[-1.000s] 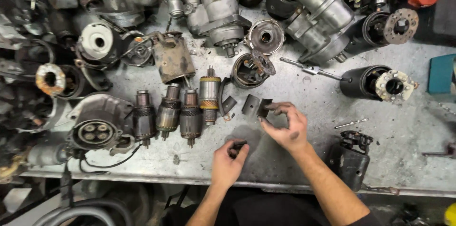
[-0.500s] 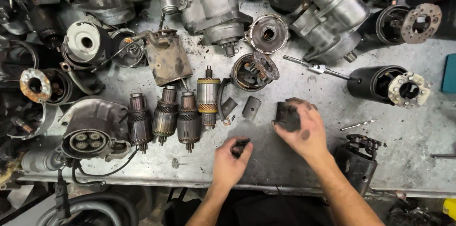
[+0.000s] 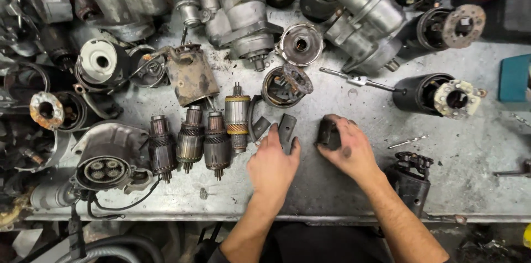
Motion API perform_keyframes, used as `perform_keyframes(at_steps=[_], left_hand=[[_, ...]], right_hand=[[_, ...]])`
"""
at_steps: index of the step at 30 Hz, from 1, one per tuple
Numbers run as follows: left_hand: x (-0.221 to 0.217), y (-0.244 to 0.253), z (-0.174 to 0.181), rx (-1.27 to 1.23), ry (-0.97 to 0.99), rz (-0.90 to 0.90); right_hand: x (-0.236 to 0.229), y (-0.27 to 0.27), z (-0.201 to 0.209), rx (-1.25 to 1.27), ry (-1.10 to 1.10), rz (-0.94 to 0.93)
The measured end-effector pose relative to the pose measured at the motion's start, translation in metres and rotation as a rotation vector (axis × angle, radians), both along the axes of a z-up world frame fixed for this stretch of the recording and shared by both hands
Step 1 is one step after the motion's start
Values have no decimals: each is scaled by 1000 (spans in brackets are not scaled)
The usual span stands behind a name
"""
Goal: The person uses a power drill to drill into a cylindrical metal part secured in a blue floor vise. They then remove the part, place it on a workbench, and handle several small metal components before returning to the vise to secure the part again and resume drilling.
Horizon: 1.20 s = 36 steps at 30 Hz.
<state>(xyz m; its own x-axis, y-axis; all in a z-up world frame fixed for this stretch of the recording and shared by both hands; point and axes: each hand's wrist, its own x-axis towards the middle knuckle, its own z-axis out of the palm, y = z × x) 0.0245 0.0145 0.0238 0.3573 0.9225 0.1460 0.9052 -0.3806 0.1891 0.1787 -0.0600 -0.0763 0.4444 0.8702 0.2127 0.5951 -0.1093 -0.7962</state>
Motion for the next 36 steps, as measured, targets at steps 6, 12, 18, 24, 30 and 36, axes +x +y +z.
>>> perform_keyframes(at_steps=[6,12,18,24,30,36], left_hand=[[-1,8,-10,-20,98,-19],[-11,10,-14,73,60,-21],[-21,2,-14,272,-2,-103],[-18,-9,-6,233,-114,-69],[-12,-1,-15,172,56,-25],[-19,2,-10,196,152,-84]], right_hand=[[4,-22,7,114,130,-74],[5,-42,10,212,193,-114],[2,-50,12,163,214,-127],[-7,-59,6,151,268,-138],[-10,-68,7,203,224,-113],[-12,-84,7,219,274,-153]])
